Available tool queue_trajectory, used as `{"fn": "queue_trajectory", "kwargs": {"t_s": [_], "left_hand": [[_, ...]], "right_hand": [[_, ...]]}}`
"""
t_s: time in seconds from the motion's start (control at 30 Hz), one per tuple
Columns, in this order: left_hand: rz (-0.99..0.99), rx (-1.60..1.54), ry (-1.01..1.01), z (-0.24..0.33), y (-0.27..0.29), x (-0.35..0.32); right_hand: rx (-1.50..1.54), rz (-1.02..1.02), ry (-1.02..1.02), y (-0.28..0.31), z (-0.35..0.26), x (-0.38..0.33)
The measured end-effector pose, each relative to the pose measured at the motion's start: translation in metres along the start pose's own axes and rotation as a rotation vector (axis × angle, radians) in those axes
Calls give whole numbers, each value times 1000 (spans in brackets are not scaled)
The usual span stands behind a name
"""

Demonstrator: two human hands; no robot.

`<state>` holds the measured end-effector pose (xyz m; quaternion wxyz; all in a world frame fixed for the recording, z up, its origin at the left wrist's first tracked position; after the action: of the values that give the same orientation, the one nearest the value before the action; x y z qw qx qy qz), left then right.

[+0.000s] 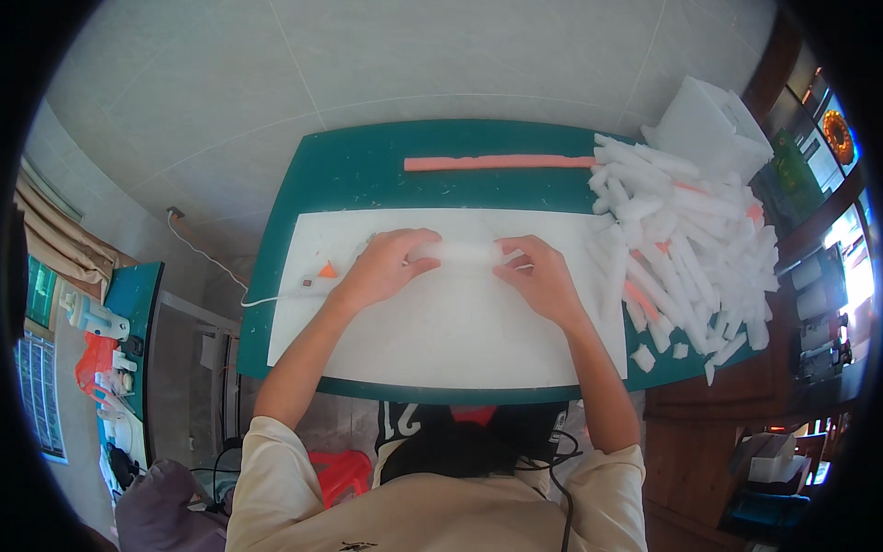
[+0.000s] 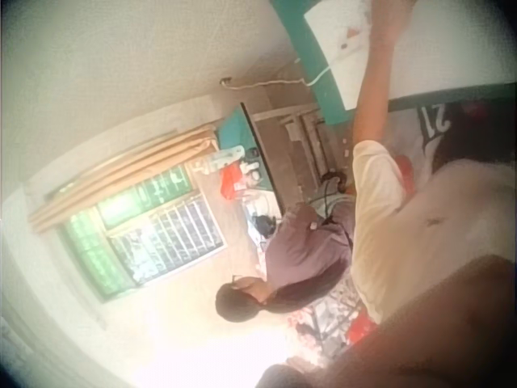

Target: Using a hot glue gun to assemble rectangular frames from small foam pieces.

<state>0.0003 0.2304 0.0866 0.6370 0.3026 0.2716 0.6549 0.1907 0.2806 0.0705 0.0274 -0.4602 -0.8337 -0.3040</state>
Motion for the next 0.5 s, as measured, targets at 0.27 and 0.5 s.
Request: {"fn": "queue_trajectory", "kwargs": {"t_s": [0.27, 0.5], "left_hand": [[24, 37, -3, 4, -4, -4], [49, -50, 69, 9, -7, -14]], "right_hand": [[-28, -1, 3, -1, 2, -2], [7, 31, -20, 1, 6, -5]]}}
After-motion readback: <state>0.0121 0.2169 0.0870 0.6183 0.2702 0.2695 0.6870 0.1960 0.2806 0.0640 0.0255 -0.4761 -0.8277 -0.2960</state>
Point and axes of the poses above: each hand's wrist, its own x-axis towards the middle knuckle, its own y-axis out of the back of the hand, z = x × y, the point moved 10 cm from there along x, towards the middle knuckle, and after that the axes turned 14 degrees about y, right-handed, at the moved point
